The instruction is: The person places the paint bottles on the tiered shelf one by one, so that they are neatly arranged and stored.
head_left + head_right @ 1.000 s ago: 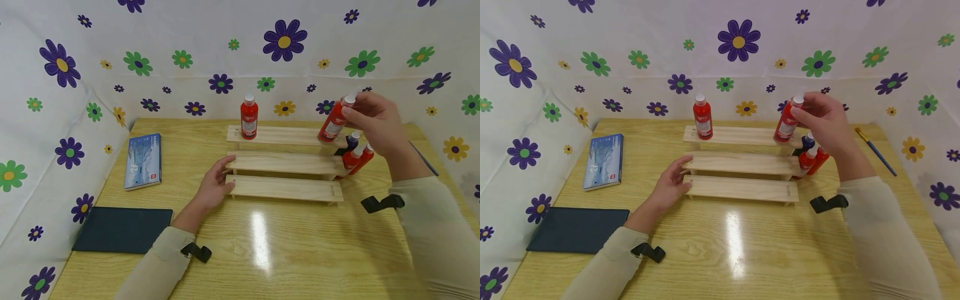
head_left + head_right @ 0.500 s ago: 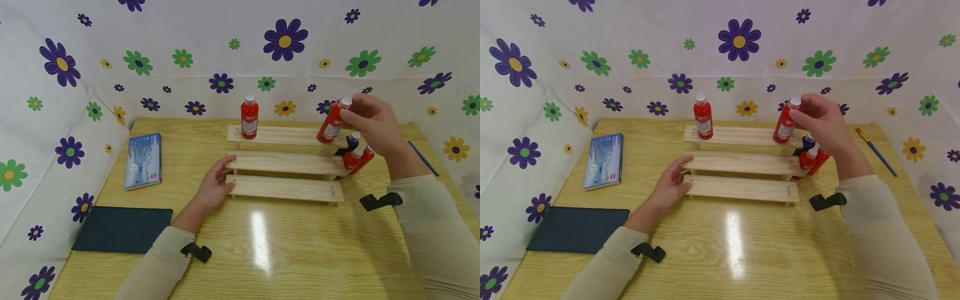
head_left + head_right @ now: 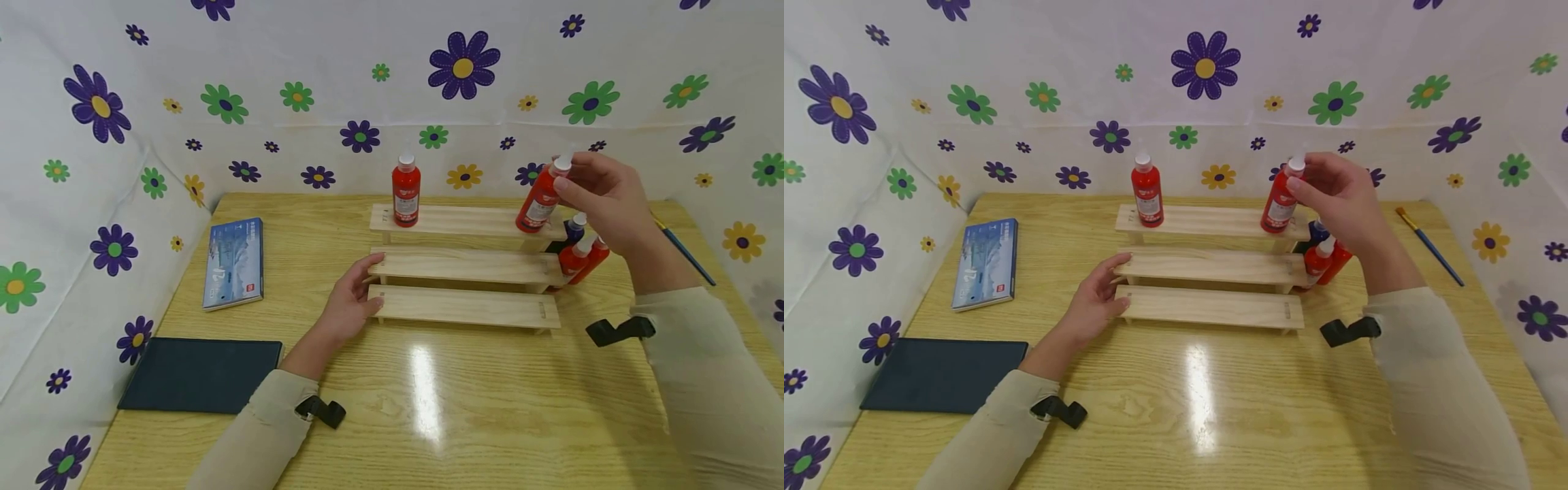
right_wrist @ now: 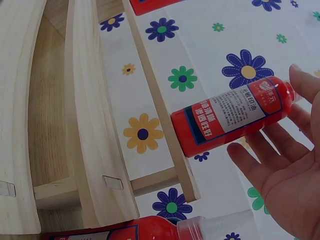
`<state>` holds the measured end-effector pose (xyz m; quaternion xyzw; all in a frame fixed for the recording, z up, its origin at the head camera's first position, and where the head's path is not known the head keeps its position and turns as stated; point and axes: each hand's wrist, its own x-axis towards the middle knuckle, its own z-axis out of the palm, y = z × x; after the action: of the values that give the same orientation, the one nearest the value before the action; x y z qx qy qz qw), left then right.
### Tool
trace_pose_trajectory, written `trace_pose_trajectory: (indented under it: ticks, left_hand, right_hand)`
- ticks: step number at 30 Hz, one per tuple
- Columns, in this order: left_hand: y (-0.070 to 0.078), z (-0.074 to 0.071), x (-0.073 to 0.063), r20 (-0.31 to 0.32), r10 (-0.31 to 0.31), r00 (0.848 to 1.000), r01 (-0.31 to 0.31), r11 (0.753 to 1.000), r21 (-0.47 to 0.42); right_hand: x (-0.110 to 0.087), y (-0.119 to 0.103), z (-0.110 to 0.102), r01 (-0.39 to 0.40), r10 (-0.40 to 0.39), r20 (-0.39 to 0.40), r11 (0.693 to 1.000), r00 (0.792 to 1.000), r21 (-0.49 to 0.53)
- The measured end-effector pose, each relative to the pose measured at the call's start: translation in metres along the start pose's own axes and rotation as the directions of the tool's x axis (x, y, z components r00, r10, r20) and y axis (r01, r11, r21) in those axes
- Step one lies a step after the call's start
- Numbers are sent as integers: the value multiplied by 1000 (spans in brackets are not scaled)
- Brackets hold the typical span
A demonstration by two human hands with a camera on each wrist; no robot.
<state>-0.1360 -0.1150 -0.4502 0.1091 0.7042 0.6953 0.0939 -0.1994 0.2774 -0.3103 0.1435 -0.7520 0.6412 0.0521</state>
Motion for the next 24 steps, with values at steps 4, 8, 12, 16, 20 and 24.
trace_pose_trajectory:
  ticks: [4,8,12,16,20,24]
  left_hand:
    - [0,0,0,6,-7,1000,7,1000,-6]
    - [2,0,-1,4,-10,1000,10,1000,1]
    - [3,0,-1,0,-11,1000,11,1000,6]
    - [4,0,-1,6,-12,1000,12,1000,3]
    - [4,0,-1,4,-15,1000,15,1000,2]
    - [4,0,-1,1,-18,1000,18,1000,7]
  right_hand:
    - [-9,-5,-2,22,-23,-31,1000,999,-20]
    - [-20,-9,-6,50,-48,-64,998,997,42]
    - [-35,-10,-11,51,-46,-116,998,992,40]
    - [-51,-8,-17,28,-26,-163,1000,986,10]
    - [-66,-2,-22,19,-13,-195,999,981,29]
    - [-79,4,-27,-1,16,-227,998,974,68]
